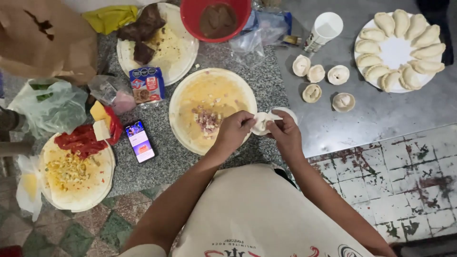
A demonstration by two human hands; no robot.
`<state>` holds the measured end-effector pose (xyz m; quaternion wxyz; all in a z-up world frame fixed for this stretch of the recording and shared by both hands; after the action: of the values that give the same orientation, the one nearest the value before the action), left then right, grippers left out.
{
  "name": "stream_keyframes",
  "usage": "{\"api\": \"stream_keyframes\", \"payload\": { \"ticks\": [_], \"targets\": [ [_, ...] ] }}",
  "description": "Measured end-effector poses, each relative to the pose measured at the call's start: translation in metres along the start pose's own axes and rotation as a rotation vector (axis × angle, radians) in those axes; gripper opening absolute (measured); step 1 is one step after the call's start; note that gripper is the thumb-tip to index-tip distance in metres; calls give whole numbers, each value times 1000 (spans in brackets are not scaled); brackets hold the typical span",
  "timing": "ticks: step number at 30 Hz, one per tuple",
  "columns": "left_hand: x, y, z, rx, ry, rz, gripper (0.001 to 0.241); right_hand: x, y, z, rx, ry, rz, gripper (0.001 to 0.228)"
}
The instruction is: Filling dough discs with a meat and cheese mixture and folding them into empanadas on a kitchen counter.
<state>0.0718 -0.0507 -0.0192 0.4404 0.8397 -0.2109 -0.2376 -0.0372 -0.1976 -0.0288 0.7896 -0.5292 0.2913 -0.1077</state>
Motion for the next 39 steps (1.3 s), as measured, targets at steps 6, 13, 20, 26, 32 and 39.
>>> {"api": "stream_keyframes", "payload": {
  "ticks": [6, 13, 20, 26, 32, 39],
  "targets": [
    [9, 26, 24, 172, -38, 78, 18, 23, 38, -52, 79, 16, -53, 18],
    [14, 60, 50, 290, -84, 171, 22, 5, -4, -50, 132, -2, 36, 33],
    [16, 89, 59, 328, -25, 212, 40, 14, -13, -76, 206, 35, 22, 32],
    [34, 65, 82, 189, -113, 13, 32, 24, 3, -103, 305, 39, 21, 33],
    [27, 103, 89, 373, -59, 249, 26, 22, 4, -111, 324, -7, 46, 43],
    [26, 94, 85, 55, 18, 45, 24, 15, -17, -110, 325, -37, -3, 39]
  ]
}}
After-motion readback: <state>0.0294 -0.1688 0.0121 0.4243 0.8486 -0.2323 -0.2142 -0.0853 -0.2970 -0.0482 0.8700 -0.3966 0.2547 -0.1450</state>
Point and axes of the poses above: each hand's wrist, its own x-axis towards the middle knuckle, its own z-axis out of the palm, y = z × x, the point moved 9 cm from there along x, towards the middle knuckle, and after that the axes turned 10 degrees about x, right-handed, at the moved point
